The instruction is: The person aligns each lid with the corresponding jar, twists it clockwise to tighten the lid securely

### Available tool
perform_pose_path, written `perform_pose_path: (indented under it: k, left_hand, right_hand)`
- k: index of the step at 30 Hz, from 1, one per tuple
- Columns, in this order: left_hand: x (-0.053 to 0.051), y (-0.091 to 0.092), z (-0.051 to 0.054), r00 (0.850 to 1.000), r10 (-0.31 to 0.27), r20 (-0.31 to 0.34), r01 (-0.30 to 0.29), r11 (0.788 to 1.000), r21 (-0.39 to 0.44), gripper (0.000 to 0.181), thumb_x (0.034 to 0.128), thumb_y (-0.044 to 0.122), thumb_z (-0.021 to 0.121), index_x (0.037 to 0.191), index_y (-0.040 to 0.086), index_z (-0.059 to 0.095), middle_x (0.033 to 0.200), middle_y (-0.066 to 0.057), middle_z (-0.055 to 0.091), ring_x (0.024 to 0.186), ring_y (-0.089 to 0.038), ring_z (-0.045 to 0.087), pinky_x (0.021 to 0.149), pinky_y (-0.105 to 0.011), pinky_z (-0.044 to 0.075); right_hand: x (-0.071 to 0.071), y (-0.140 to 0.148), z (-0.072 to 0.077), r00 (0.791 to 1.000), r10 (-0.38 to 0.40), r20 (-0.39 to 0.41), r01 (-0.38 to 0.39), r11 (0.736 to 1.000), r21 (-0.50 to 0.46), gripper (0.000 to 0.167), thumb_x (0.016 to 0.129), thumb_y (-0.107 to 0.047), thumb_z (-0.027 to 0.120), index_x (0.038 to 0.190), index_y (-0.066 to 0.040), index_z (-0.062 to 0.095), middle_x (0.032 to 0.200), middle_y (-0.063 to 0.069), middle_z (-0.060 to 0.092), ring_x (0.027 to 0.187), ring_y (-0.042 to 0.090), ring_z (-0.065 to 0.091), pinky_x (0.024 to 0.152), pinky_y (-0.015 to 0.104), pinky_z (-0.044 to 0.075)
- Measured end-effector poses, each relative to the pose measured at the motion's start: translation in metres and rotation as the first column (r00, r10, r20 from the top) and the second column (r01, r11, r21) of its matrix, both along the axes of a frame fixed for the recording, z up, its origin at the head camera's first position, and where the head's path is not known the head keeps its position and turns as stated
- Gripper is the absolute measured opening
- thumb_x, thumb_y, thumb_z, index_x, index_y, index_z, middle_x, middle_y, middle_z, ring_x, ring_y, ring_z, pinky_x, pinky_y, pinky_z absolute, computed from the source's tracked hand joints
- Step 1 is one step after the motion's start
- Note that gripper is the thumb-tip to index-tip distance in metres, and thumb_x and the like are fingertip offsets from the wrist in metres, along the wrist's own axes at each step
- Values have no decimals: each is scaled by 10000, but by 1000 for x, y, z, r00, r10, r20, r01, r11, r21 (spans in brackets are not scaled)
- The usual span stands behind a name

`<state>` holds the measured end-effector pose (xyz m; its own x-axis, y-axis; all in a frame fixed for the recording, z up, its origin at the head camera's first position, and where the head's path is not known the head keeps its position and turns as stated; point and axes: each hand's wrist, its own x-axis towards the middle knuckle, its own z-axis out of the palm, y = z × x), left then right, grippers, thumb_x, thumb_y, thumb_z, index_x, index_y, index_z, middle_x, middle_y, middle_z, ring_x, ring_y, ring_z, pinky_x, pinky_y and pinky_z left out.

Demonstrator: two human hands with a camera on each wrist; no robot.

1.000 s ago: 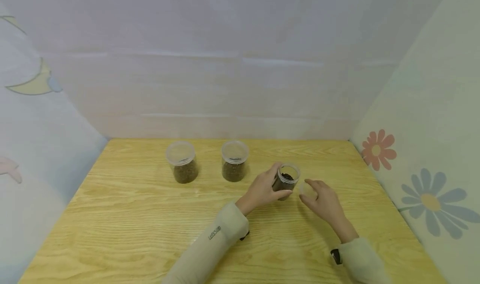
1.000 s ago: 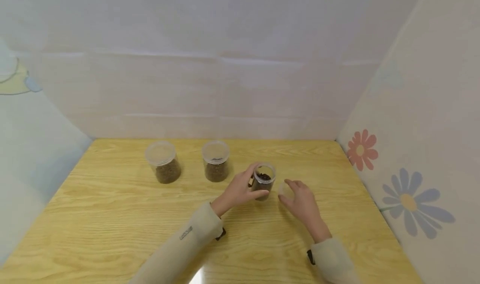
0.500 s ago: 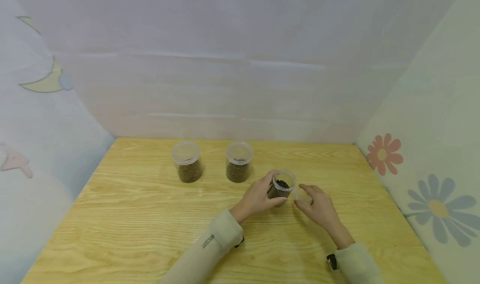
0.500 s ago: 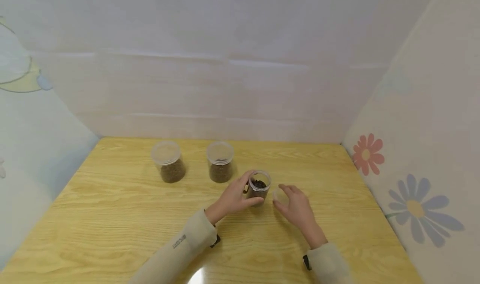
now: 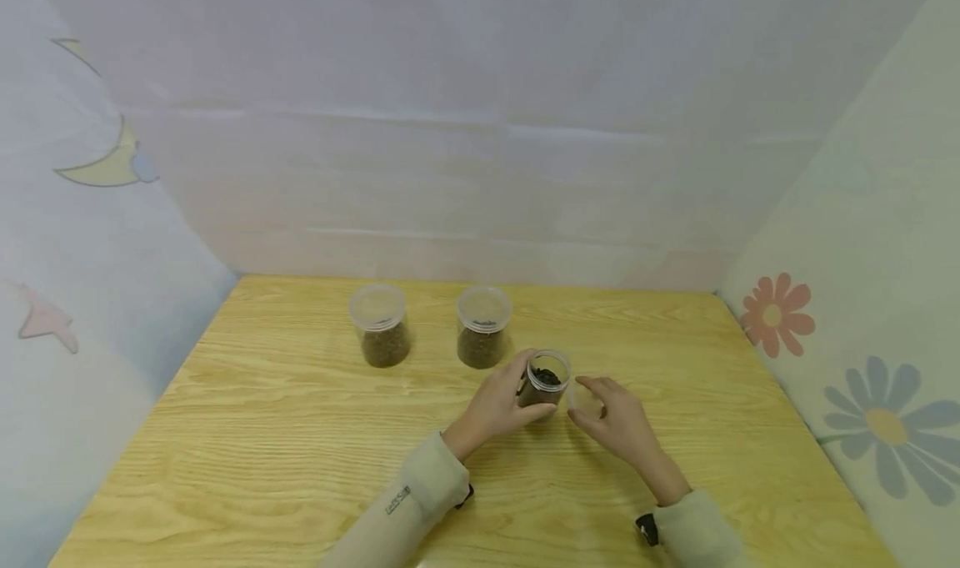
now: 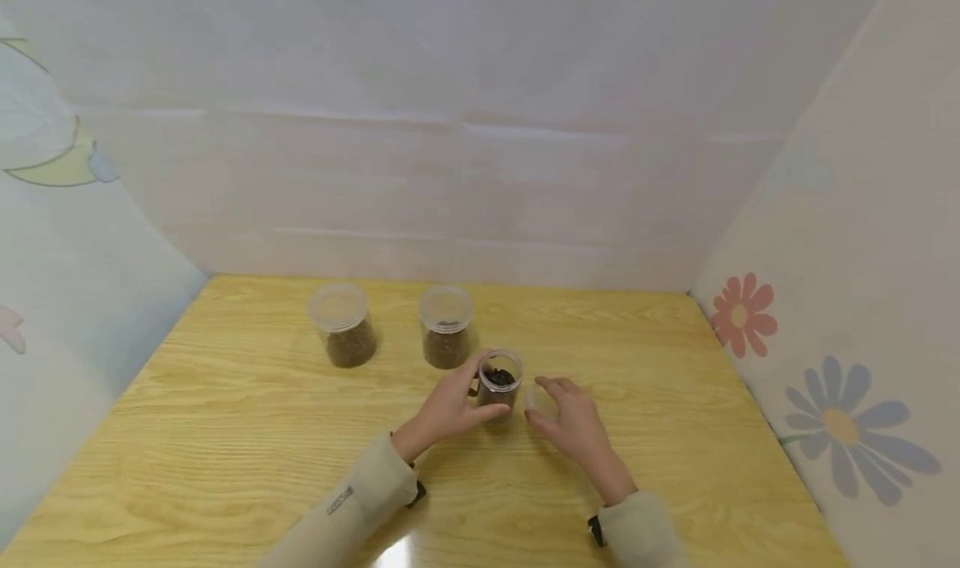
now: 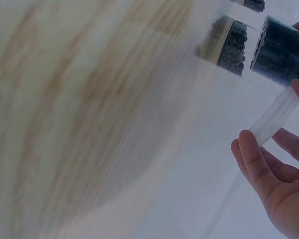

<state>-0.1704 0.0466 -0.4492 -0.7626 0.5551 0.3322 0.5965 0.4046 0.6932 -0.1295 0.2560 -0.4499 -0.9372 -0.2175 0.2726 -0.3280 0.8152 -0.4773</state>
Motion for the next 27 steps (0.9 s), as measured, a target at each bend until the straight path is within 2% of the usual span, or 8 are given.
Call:
perform_pose_path:
  k: [7, 17, 21, 27]
  left_hand:
    - [4, -15, -1, 1000, 20, -21, -19, 999, 31, 687, 812, 328, 686, 1347, 81, 331, 1182, -95, 553, 1021, -200, 569, 806, -287, 494]
    - [7, -35, -3, 998, 61, 27, -62, 997, 41, 714, 804, 314, 701, 1362, 92, 314, 1180, -79, 555, 1028, -204, 563, 799, -322, 497]
    - [9, -42, -3, 997, 80, 4, -80, 996, 46, 715, 788, 292, 721, 1350, 100, 322, 1166, -82, 563, 1003, -206, 574, 778, -329, 504]
    - [10, -53, -5, 993, 117, -8, -116, 992, 40, 731, 760, 256, 752, 1342, 107, 336, 1151, -78, 568, 987, -198, 575, 744, -329, 508]
  right_hand:
    - [-2, -13, 0, 1000, 25, -6, -25, 1000, -11, 477, 733, -161, 749, 1147, 16, 595, 1062, 184, 603, 549, 40, 473, 481, 183, 425]
    - [-6, -28, -3, 999, 51, 1, -51, 998, -33, 486, 726, -178, 756, 1153, -6, 599, 1045, 150, 609, 557, 35, 476, 488, 180, 426]
    - [-7, -34, -2, 998, 50, 31, -49, 998, -46, 487, 734, -188, 751, 1163, -18, 596, 1066, 143, 604, 570, 38, 482, 497, 182, 428]
    - [-8, -42, -1, 997, 78, 19, -77, 994, -72, 473, 730, -162, 753, 1149, -4, 601, 1053, 141, 608, 576, 55, 503, 494, 178, 432]
